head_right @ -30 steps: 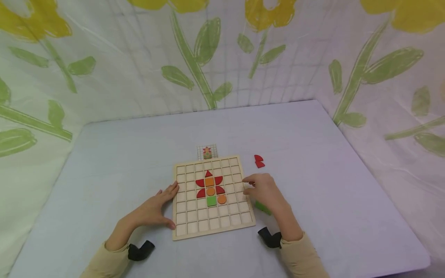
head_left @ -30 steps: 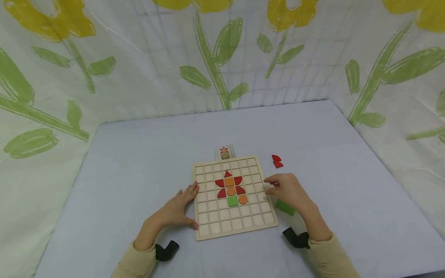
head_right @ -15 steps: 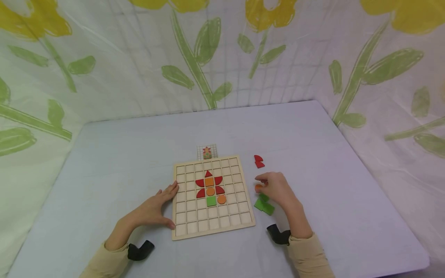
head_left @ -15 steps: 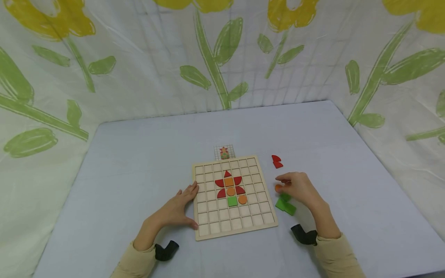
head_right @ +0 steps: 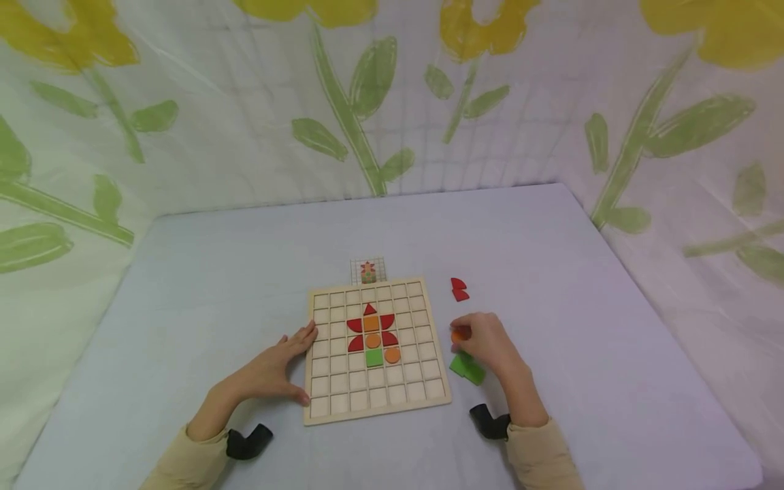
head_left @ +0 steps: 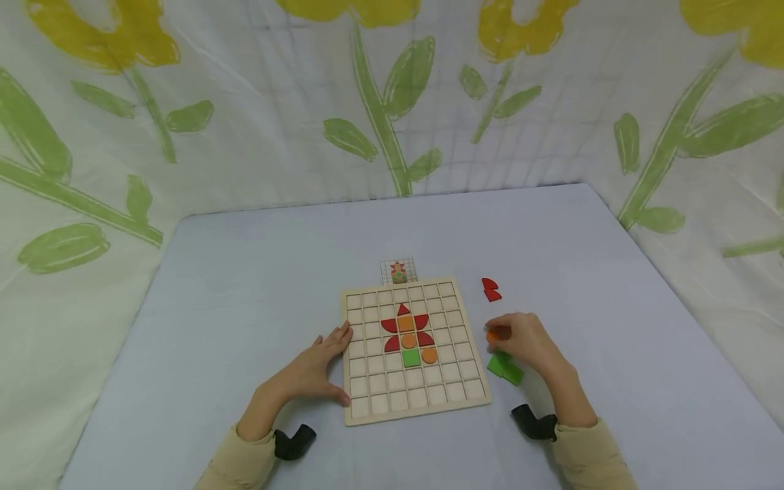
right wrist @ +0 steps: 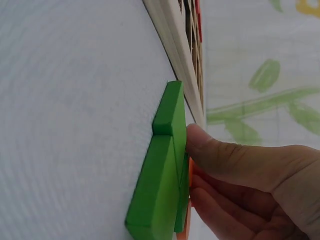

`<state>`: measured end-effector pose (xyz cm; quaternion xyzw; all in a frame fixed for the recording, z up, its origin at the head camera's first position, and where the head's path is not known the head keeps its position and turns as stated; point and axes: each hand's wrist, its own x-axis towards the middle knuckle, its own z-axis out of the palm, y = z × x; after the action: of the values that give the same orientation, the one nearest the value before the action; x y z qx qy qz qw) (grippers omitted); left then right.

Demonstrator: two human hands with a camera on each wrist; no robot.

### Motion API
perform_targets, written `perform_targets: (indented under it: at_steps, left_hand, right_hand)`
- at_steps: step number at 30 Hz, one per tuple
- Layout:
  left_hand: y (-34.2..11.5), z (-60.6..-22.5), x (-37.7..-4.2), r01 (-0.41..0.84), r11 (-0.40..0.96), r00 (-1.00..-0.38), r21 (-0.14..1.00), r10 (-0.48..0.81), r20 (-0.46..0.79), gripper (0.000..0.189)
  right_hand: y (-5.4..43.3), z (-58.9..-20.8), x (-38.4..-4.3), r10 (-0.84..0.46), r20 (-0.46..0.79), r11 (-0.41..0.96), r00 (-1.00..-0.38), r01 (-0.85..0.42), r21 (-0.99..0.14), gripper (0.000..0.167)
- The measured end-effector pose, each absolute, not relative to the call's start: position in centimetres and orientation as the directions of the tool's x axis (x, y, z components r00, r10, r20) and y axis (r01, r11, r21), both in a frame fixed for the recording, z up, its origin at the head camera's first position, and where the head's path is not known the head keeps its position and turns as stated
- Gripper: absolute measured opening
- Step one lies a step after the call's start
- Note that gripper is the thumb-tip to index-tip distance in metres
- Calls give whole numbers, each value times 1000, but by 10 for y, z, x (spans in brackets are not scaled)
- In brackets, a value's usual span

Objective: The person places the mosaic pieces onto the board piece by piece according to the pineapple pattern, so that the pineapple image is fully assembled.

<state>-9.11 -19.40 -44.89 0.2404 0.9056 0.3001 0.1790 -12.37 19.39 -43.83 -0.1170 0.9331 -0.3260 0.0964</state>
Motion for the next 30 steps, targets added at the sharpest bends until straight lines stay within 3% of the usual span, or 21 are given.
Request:
perform_targets:
  at_steps: [14,30]
  left_hand:
    - [-194,-450,-92,319,710,-822,628,537,-190,116]
    - [-194,-451,-92,337,706,-821,624,544,-172,117]
  right_hand:
    - [194,-438,-121,-284,-90,790,-955,-180,-586,29]
    - [192,-438,-121,-275,-100,773,-956,-158,-614,13]
